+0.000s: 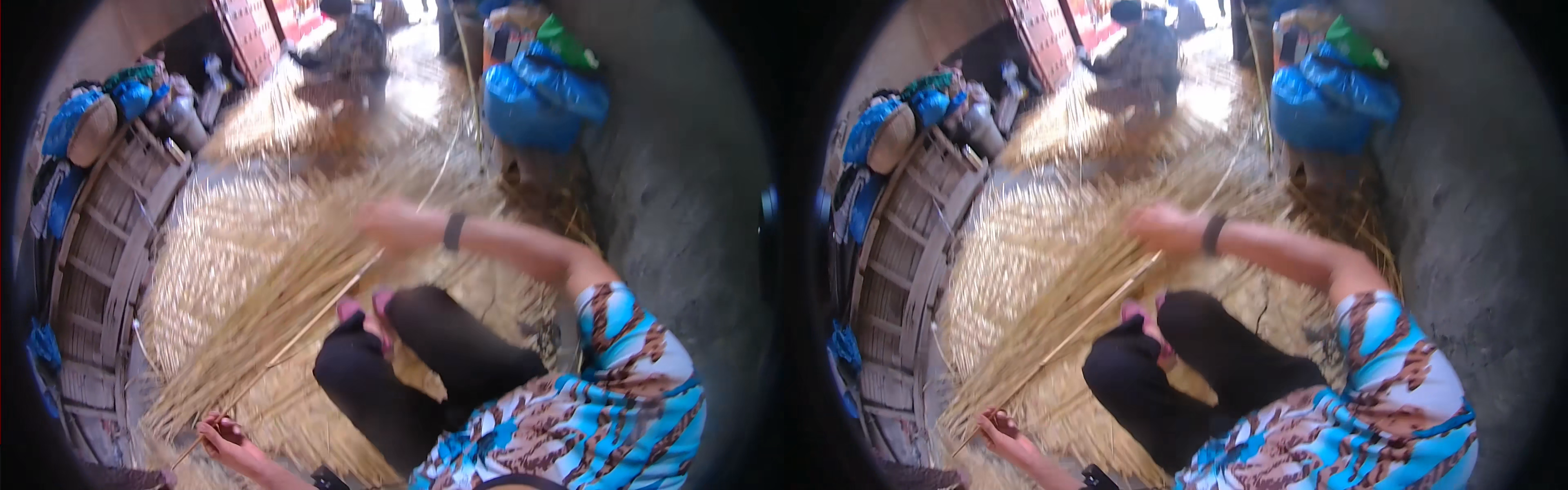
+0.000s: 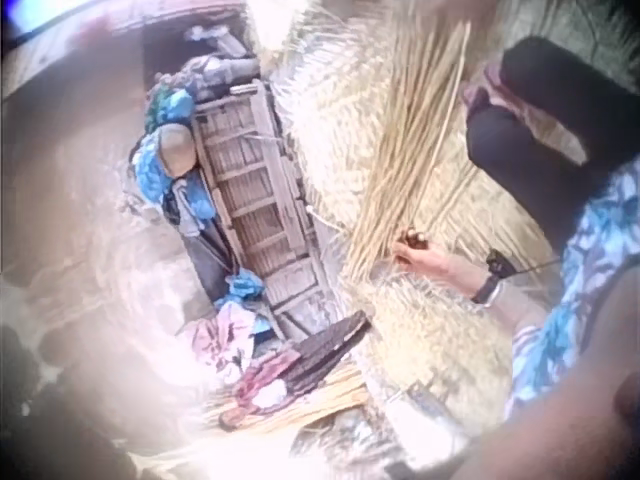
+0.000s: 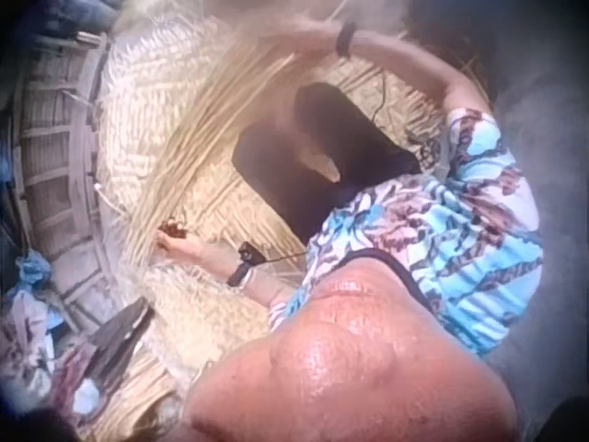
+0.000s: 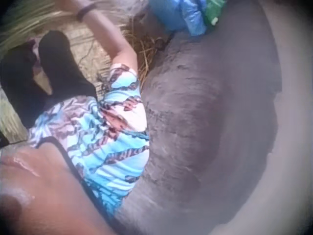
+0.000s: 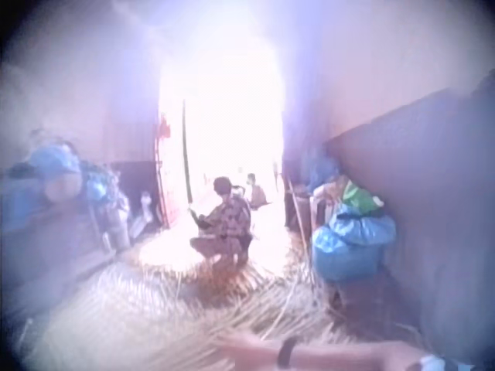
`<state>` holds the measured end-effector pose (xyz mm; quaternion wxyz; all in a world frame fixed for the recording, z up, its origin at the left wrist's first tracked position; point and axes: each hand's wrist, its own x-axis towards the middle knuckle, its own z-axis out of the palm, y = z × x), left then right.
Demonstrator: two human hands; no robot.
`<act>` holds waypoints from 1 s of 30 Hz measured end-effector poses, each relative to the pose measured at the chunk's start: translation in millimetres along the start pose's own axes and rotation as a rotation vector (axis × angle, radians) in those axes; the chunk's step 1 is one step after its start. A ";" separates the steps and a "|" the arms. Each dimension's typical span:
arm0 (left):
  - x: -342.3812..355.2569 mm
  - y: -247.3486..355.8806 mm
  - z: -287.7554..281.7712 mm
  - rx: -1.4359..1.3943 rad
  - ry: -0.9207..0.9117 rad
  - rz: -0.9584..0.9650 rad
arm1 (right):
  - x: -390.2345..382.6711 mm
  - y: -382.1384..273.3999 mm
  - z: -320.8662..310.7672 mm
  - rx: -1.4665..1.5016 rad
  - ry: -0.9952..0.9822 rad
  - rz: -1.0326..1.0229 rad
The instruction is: Weaving reeds or straw into large mats by hand.
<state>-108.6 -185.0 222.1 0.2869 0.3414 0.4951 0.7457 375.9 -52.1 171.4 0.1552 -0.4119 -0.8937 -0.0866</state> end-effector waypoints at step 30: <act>38.5 -289.3 54.7 0.738 -1.293 -0.459 | 12.1 -82.5 231.1 0.476 -0.217 0.251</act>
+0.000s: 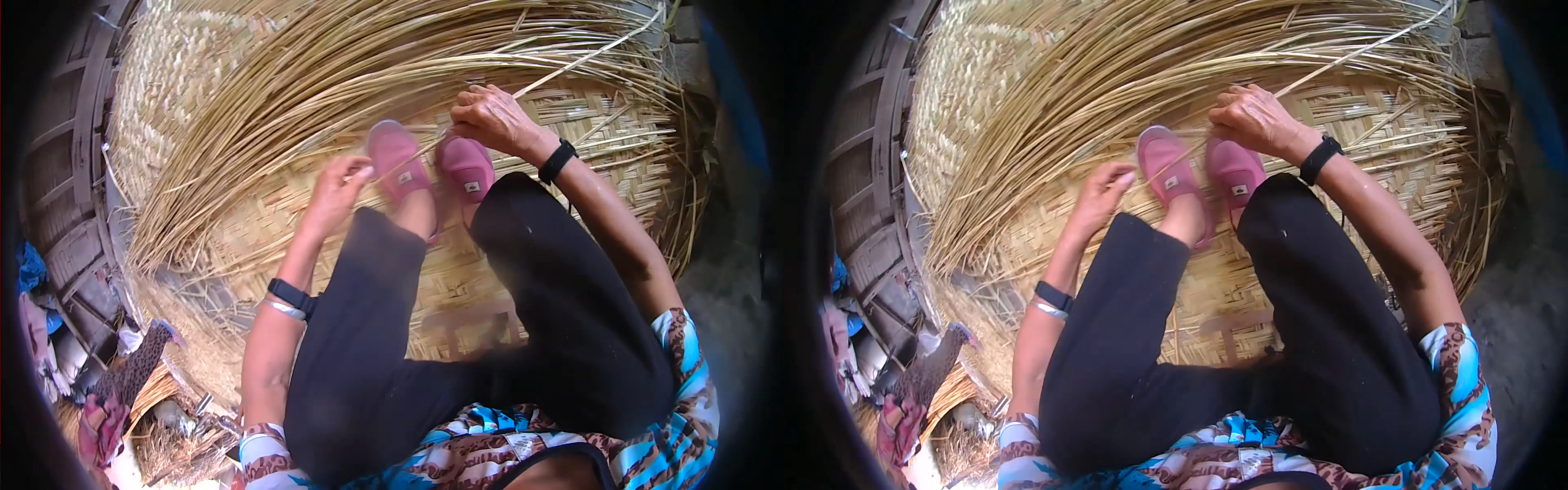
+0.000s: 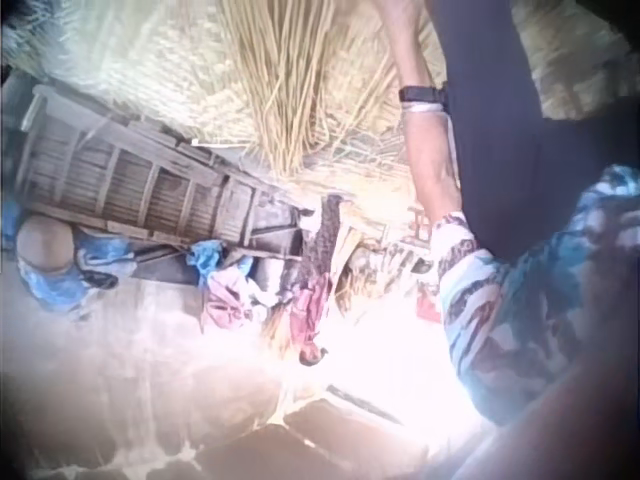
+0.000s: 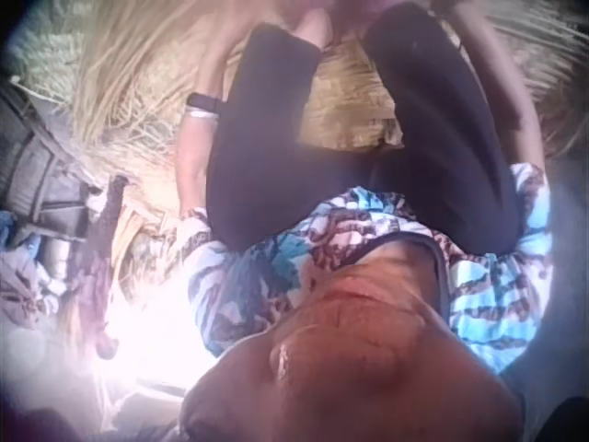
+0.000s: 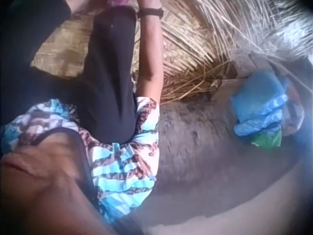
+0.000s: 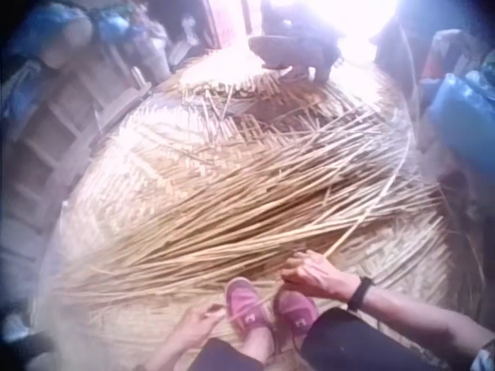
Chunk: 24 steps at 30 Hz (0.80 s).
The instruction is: Weaving reeds or straw into large mats by hand.
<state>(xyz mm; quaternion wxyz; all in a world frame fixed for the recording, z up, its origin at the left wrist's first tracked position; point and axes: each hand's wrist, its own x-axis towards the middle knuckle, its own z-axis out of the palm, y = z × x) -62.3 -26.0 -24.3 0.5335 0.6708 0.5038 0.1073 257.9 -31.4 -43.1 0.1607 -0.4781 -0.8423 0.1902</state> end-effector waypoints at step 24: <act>20.3 47.8 54.7 0.384 0.127 0.404 | -18.8 -0.1 -21.7 0.640 -0.318 0.295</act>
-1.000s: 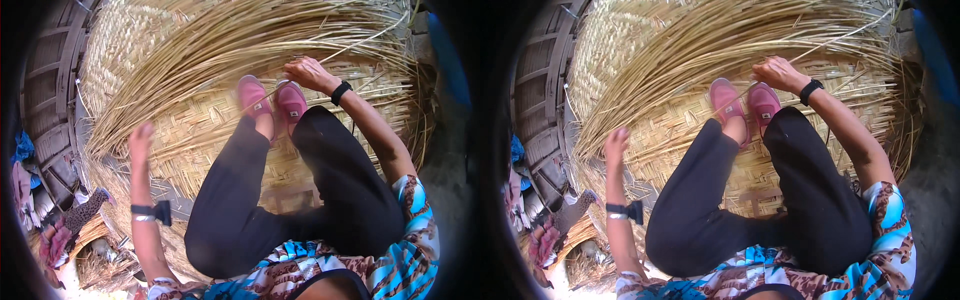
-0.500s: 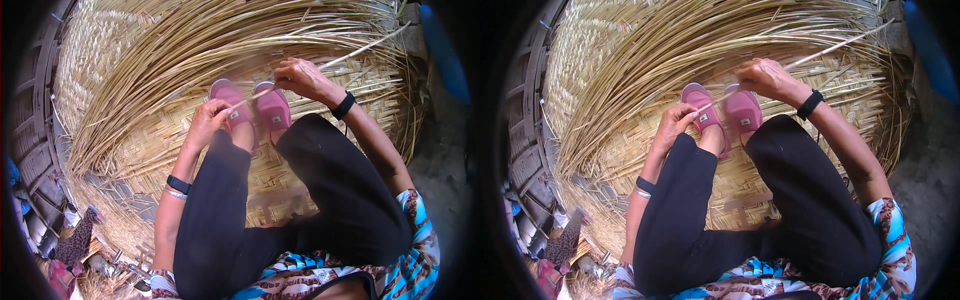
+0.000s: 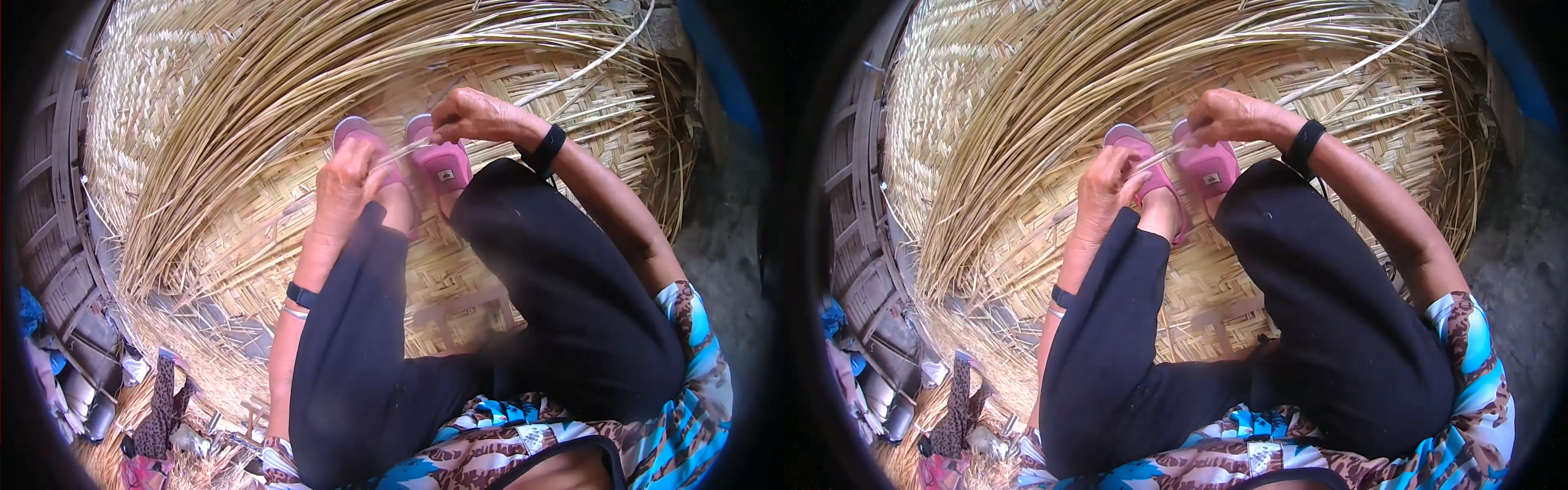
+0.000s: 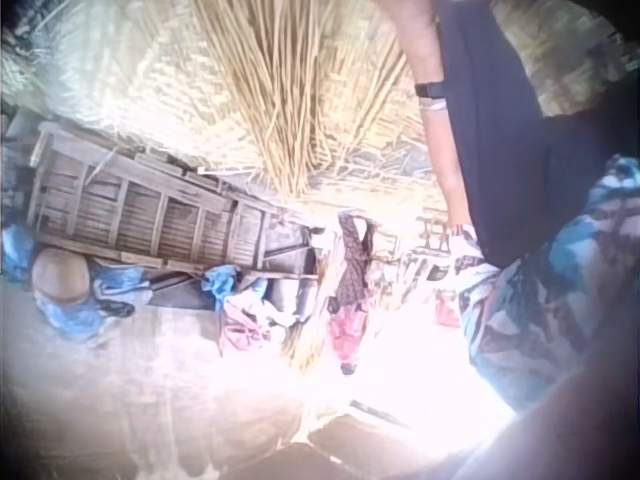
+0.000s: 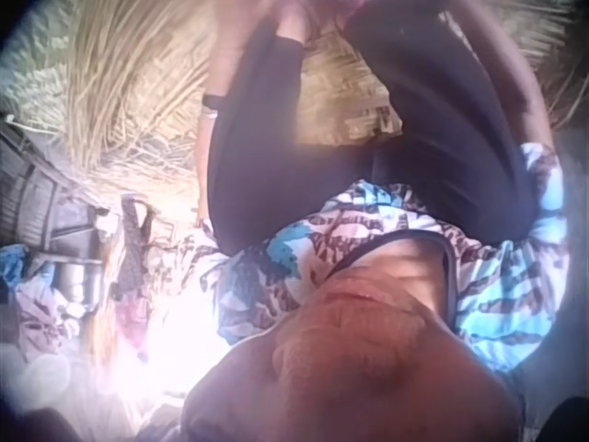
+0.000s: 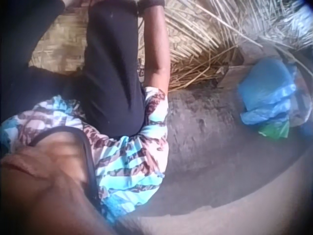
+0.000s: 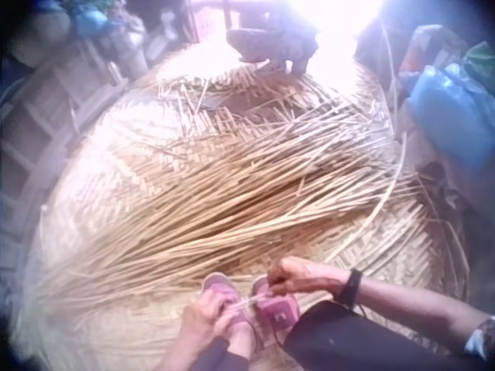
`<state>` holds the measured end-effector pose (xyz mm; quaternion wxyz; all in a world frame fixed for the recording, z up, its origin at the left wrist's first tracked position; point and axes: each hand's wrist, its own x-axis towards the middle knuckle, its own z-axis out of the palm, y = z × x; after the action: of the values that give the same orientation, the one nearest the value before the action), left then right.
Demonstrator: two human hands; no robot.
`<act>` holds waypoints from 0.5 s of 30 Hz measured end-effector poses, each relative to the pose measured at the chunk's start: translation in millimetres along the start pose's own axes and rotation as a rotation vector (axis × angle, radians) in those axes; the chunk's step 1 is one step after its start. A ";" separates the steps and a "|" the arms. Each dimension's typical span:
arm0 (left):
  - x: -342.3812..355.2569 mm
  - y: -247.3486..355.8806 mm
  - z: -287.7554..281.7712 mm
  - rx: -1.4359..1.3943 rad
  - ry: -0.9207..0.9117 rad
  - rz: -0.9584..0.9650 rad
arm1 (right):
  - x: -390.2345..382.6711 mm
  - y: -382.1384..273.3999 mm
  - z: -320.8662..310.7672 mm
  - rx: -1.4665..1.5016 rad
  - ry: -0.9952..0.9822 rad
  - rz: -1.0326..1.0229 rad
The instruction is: Weaving reeds or straw into large mats by hand.
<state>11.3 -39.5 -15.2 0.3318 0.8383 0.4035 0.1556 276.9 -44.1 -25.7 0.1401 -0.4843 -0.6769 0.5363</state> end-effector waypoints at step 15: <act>-8.0 -16.7 12.9 -0.030 0.071 0.036 | 8.6 -0.2 6.4 -0.129 0.105 -0.173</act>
<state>3.5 -43.8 -35.9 0.3270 0.8344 0.3975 0.1971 268.0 -41.0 -30.9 0.1896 -0.4594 -0.7411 0.4514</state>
